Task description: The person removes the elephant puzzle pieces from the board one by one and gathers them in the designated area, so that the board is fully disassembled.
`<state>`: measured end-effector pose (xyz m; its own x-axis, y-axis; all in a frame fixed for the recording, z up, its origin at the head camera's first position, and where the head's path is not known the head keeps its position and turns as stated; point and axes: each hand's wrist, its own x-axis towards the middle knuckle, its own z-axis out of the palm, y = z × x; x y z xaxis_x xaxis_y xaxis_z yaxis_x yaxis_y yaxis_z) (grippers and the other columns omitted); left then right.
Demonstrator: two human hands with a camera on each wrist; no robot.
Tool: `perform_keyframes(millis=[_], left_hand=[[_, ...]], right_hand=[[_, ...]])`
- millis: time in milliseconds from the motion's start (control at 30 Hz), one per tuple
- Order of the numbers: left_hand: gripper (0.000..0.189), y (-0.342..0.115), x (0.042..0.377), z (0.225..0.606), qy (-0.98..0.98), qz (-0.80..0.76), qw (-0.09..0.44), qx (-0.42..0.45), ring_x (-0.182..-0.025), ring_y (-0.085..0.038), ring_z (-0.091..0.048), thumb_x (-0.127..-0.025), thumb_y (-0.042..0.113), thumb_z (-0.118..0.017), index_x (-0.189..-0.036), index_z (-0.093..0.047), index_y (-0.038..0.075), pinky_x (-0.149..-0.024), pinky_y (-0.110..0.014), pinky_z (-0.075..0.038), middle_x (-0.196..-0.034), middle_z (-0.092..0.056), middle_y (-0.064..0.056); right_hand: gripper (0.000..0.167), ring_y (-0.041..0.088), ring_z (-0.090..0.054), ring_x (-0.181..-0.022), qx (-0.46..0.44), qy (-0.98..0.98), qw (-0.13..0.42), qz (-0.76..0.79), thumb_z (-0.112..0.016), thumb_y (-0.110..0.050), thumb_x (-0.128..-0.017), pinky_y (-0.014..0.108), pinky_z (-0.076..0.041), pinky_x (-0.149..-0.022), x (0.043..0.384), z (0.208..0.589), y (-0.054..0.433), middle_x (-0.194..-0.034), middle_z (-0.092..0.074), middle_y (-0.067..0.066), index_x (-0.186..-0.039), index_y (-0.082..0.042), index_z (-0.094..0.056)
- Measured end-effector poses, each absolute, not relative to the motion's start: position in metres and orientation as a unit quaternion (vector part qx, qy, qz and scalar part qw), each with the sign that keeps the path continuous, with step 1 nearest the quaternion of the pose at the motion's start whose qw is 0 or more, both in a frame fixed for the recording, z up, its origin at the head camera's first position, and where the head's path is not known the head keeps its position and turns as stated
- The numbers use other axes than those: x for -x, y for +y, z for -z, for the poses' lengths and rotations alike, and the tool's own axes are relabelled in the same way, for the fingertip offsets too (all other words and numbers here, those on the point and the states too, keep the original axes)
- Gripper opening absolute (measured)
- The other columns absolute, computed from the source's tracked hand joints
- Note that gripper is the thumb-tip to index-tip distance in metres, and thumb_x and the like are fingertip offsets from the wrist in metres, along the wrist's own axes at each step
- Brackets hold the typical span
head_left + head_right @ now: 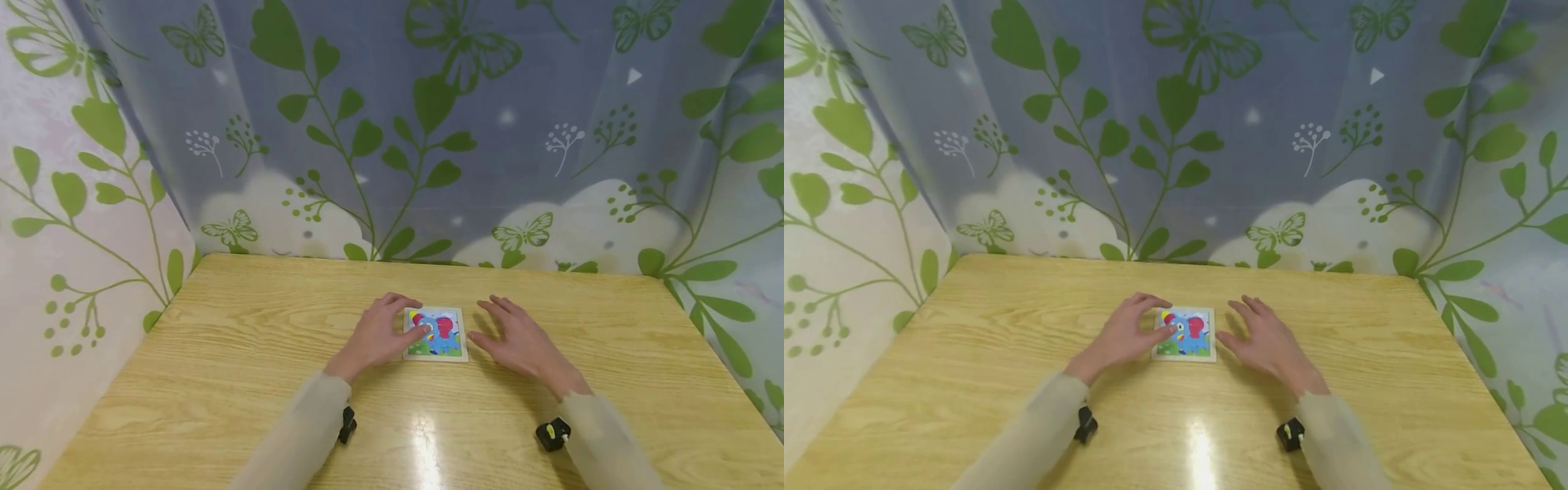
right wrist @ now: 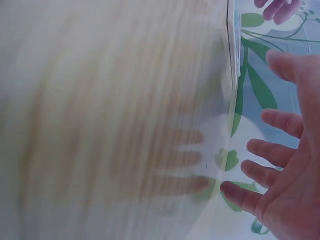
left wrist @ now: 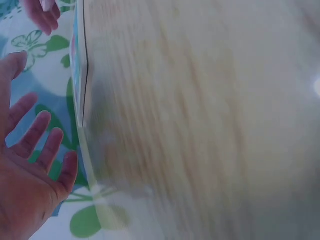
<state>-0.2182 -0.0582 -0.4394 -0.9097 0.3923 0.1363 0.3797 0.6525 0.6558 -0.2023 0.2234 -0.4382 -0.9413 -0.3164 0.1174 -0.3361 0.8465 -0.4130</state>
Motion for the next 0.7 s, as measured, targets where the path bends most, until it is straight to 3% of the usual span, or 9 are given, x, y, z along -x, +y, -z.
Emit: perform_keyframes(millis=[500,700], left_hand=[[0.039,-0.038,0.235,0.446,0.913,-0.362,0.042,-0.180,-0.132,-0.037,-0.048,-0.095,0.040,-0.070,-0.129,-0.069,0.020,-0.110,-0.060,-0.035,-0.141,-0.058,-0.007],[0.039,-0.031,0.238,0.448,0.920,-0.354,0.058,-0.161,-0.128,-0.035,-0.045,-0.093,0.041,-0.070,-0.128,-0.070,0.023,-0.101,-0.057,-0.034,-0.142,-0.055,-0.008]], right_hand=[[0.043,0.045,-0.057,-0.131,-0.172,-0.942,0.015,-0.287,-0.067,-0.027,-0.099,0.060,-0.043,-0.111,0.228,0.443,0.211,-0.135,-0.066,0.022,-0.132,0.000,-0.065],[0.035,0.031,-0.069,-0.108,-0.148,-0.932,-0.004,-0.330,-0.069,-0.025,-0.097,0.051,-0.054,-0.096,0.235,0.442,0.207,-0.116,-0.075,0.014,-0.125,-0.003,-0.071]])
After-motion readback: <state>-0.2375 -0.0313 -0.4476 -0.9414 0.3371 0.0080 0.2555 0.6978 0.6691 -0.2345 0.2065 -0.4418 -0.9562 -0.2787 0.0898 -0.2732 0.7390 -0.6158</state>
